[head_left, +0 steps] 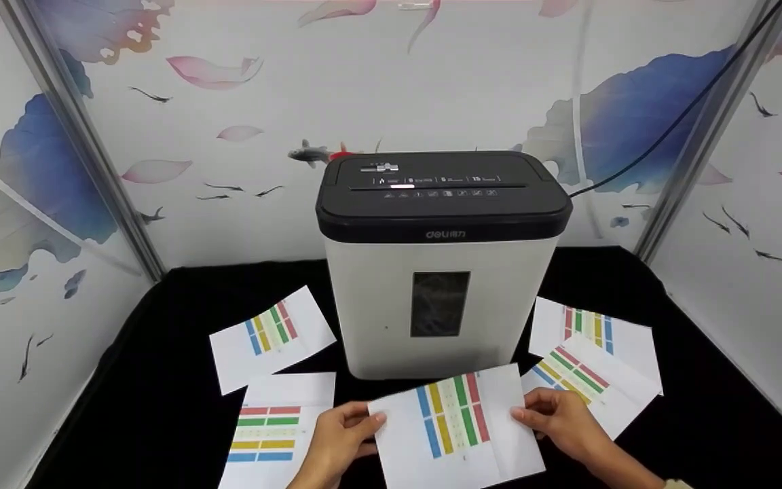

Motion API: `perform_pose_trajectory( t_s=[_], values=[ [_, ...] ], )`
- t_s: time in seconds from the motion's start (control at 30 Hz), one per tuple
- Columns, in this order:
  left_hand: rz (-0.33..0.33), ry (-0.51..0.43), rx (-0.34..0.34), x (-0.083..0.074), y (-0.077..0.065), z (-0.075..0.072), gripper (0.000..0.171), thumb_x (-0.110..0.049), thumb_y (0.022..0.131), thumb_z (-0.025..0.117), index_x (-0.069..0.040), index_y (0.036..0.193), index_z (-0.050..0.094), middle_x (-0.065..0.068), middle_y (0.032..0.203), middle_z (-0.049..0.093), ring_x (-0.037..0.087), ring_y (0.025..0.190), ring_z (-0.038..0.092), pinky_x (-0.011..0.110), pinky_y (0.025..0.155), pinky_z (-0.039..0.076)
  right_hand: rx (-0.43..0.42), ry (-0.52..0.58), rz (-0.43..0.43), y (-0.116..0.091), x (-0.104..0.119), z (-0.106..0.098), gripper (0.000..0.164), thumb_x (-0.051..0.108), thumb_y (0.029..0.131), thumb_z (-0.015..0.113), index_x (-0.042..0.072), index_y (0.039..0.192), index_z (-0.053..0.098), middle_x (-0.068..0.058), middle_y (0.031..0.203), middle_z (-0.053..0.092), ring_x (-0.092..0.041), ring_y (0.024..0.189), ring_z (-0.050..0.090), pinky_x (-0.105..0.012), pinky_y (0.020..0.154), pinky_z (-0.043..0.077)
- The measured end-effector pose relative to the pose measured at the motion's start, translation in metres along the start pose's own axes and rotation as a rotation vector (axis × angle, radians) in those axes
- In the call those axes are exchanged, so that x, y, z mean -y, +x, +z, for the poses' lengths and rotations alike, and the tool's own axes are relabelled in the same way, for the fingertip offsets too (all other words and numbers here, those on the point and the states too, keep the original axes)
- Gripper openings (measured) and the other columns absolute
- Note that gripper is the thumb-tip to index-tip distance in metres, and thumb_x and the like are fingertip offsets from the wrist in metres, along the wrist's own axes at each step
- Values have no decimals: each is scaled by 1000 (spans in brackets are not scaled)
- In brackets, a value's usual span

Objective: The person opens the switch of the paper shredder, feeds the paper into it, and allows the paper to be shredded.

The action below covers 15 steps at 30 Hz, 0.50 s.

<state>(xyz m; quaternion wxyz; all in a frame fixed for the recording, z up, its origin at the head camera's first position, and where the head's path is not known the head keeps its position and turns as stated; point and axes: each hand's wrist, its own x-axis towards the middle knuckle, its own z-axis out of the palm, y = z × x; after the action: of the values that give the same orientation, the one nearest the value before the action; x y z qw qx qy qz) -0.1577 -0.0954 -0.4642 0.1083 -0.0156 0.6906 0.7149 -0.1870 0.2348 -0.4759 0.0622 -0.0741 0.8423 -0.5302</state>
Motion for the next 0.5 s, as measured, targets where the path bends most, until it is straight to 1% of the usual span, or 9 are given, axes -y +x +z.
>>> perform_pose_trajectory(
  t_s=[0.1,0.23,0.4,0.5],
  values=[
    [-2,13,-7,-1,-1,1,37,-15,84,66,11,110,59,13,93,69,13,78,64,34,70,58,-37,11,-1,-2,3,-1,31,23,81,69,-6,90,64,-12,80,69,-4,62,58,-22,53,51],
    [2,61,-38,-5,-3,2,36,-21,81,69,7,104,64,8,89,69,11,78,64,33,72,57,-89,5,2,-4,10,-2,28,21,81,70,-6,88,63,-7,75,67,-3,62,56,-21,55,51],
    [16,108,-94,-17,-3,1,36,-26,78,73,3,98,68,4,87,68,10,77,63,31,71,57,-118,3,5,-5,23,-4,28,22,82,68,-4,89,62,-3,75,64,-4,64,55,-22,60,52],
    [22,103,-120,-27,-4,-1,37,-27,77,74,2,98,69,3,87,69,10,76,64,31,71,57,-125,-2,-1,-5,30,-6,26,21,82,68,-4,89,62,-2,75,63,-4,65,56,-24,62,53]
  ],
)
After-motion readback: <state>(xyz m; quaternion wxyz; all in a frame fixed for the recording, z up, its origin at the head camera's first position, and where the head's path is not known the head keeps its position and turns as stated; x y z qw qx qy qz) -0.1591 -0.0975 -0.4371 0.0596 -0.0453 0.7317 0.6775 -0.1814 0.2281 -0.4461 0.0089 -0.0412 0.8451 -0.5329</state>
